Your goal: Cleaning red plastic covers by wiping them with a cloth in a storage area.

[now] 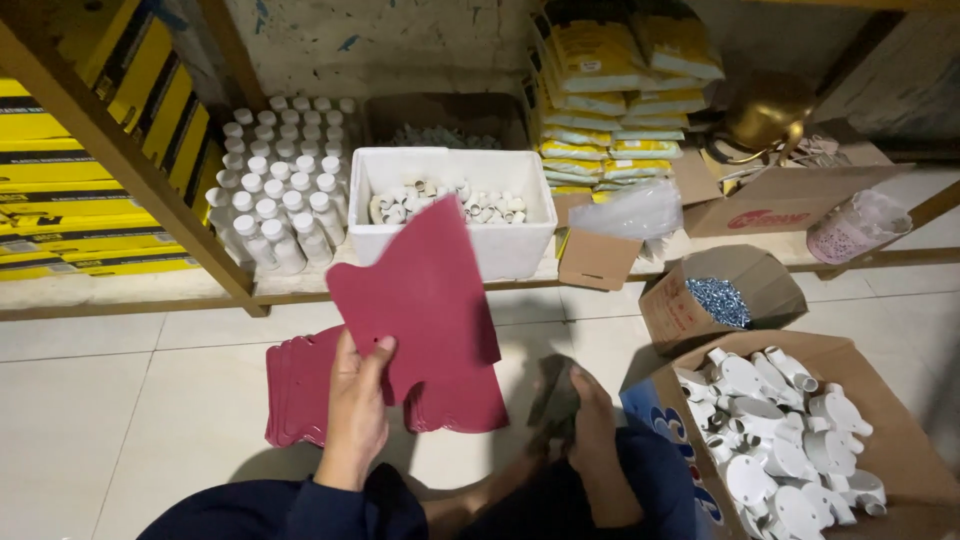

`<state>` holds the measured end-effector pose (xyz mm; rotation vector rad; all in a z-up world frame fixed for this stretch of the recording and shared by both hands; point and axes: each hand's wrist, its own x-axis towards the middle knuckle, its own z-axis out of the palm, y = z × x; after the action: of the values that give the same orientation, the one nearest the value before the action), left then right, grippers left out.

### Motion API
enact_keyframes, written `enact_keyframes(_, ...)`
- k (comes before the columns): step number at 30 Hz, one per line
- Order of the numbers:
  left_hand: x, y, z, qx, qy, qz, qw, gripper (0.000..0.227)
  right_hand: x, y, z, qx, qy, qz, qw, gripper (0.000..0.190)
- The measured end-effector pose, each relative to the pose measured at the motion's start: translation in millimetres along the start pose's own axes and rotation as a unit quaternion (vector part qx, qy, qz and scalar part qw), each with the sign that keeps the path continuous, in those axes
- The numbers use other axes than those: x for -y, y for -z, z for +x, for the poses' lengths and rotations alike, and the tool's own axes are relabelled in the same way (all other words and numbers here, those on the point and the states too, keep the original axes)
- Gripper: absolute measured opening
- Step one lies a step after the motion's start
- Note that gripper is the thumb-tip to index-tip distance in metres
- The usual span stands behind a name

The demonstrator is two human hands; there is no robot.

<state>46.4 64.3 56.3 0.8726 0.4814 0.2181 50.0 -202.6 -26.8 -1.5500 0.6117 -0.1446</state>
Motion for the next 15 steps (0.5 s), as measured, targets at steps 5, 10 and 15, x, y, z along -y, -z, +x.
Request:
enact_keyframes(5, 6.9, 19.6, 18.0, 0.326, -0.313, 0.372, 0.811, 0.026, 26.9, -5.6, 3.5, 0.349, -0.288, 0.238, 0.859, 0.092)
enact_keyframes(10, 16.4, 33.6, 10.4, 0.269, -0.341, 0.539, 0.722, 0.048, -8.2, -16.7, 23.0, 0.265, -0.237, 0.173, 0.919, 0.033)
enact_keyframes(15, 36.3, 63.4, 22.8, 0.087, -0.351, 0.515, 0.777, 0.056, 4.1, -36.6, 4.4, 0.170, -0.251, -0.011, 0.953, 0.025)
